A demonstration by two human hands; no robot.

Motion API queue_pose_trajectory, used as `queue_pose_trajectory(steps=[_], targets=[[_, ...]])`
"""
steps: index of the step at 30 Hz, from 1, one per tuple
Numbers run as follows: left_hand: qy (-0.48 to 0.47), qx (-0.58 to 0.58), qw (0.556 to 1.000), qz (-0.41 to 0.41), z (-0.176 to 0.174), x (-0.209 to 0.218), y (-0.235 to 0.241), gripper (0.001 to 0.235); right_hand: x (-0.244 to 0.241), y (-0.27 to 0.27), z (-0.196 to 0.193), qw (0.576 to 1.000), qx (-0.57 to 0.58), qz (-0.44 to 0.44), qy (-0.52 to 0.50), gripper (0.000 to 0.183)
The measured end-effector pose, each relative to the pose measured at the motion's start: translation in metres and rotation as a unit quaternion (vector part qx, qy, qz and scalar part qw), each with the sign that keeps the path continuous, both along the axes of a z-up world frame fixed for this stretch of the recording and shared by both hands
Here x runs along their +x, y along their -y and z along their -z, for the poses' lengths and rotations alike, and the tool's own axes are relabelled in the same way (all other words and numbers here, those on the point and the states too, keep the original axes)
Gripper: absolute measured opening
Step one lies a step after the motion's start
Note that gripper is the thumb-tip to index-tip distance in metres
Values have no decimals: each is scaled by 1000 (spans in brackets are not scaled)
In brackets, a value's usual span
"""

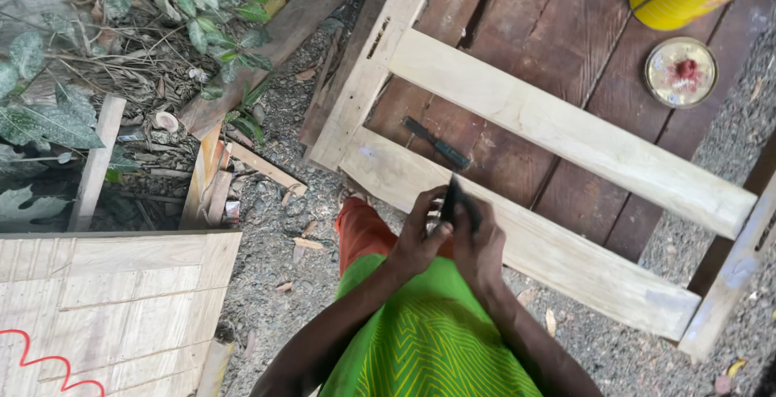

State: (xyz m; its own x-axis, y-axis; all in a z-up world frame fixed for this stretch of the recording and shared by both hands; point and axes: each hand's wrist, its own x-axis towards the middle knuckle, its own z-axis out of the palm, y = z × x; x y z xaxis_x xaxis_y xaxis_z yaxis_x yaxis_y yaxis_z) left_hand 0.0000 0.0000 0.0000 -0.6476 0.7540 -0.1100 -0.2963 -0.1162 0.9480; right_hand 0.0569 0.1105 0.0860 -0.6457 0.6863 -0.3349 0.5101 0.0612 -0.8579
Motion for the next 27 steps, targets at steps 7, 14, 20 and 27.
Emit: queue_pose_trajectory(steps=[7, 14, 20, 27], targets=[[-80, 1, 996, -24, 22, -42, 81, 54, -50, 35, 26, 995, 89, 12, 37, 20], [354, -70, 908, -215, 98, -127, 197, 46, -108, 105, 29, 988, 35, 121, -92, 16], [224, -116, 934, -253, 122, -207, 304, 51, -94, 143, 51, 984, -58, 156, -63, 13], [97, -323, 868, -365, 173, -267, 351, 52, -97, 110, 59, 924, -186, 314, -117, 22]])
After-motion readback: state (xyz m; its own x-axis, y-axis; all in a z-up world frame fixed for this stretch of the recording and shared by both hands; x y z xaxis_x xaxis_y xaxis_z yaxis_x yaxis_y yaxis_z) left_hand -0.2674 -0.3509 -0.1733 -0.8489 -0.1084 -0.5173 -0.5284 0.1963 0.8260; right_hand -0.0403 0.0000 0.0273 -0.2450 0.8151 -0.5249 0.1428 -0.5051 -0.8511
